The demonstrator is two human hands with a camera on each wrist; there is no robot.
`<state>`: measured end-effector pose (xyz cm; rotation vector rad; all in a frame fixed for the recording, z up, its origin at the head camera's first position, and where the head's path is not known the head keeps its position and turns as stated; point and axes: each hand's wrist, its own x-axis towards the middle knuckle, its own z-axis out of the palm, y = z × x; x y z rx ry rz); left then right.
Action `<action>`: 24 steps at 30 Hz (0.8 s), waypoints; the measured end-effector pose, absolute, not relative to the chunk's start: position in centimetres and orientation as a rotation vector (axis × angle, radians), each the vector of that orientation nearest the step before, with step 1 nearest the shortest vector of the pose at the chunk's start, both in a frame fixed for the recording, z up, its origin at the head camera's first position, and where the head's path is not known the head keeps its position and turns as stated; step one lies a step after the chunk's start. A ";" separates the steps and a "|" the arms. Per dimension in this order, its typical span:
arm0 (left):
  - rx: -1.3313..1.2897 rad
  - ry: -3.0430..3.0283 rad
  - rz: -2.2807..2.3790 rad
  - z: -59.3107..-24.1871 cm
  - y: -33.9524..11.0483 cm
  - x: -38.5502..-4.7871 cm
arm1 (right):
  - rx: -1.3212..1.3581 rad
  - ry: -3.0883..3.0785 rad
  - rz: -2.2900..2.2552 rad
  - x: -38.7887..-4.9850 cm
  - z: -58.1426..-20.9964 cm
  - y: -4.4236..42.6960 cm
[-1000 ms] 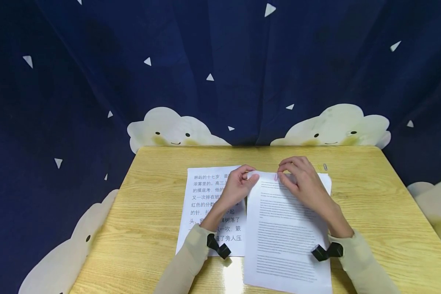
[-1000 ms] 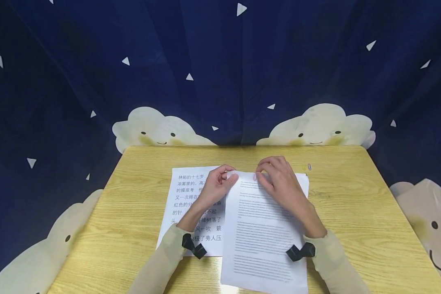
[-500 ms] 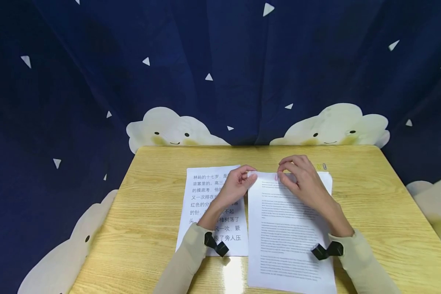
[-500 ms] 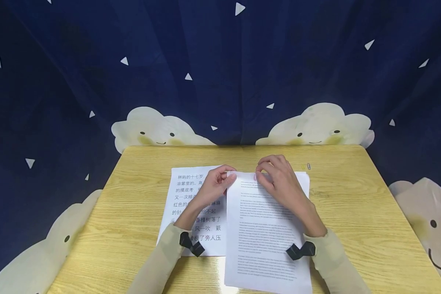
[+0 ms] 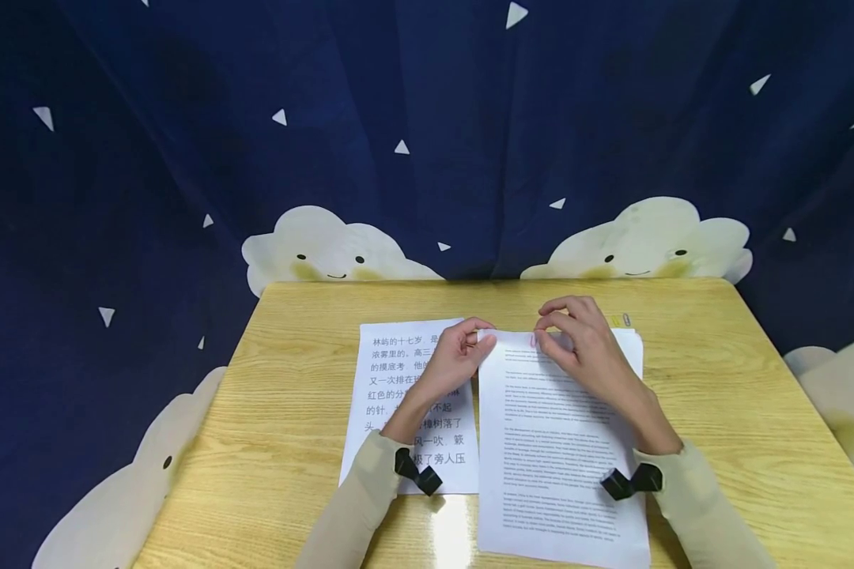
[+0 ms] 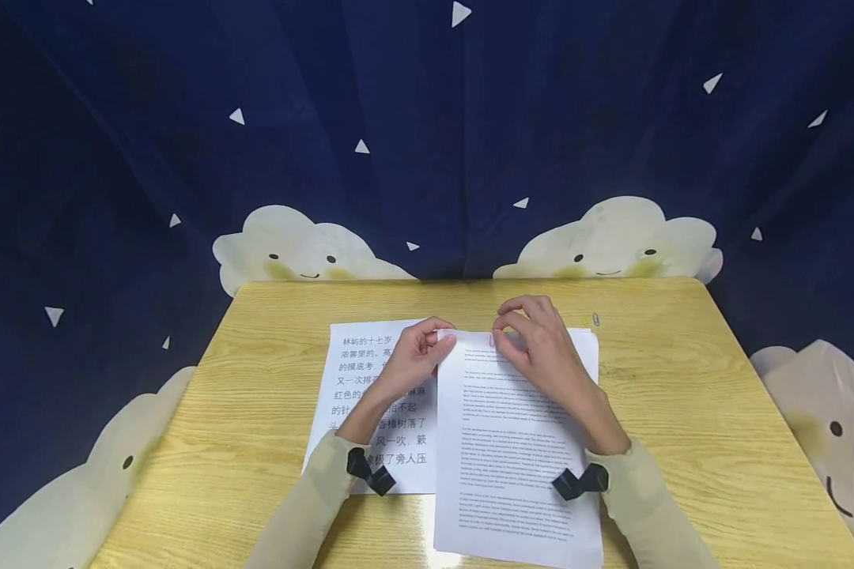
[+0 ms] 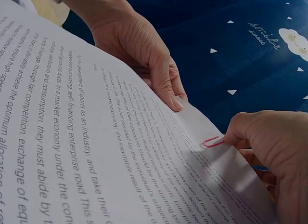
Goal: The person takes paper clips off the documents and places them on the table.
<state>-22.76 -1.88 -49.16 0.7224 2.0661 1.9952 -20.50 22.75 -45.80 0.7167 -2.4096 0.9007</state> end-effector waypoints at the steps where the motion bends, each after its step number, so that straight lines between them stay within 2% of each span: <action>1: 0.722 2.065 1.993 -49.2 -1.9 -22.8 | 0.716 -2.411 0.901 -20.5 -45.8 22.8; 24: 0.729 2.090 1.972 -49.1 -1.9 -22.7 | 0.715 -2.404 0.927 -20.3 -45.6 22.8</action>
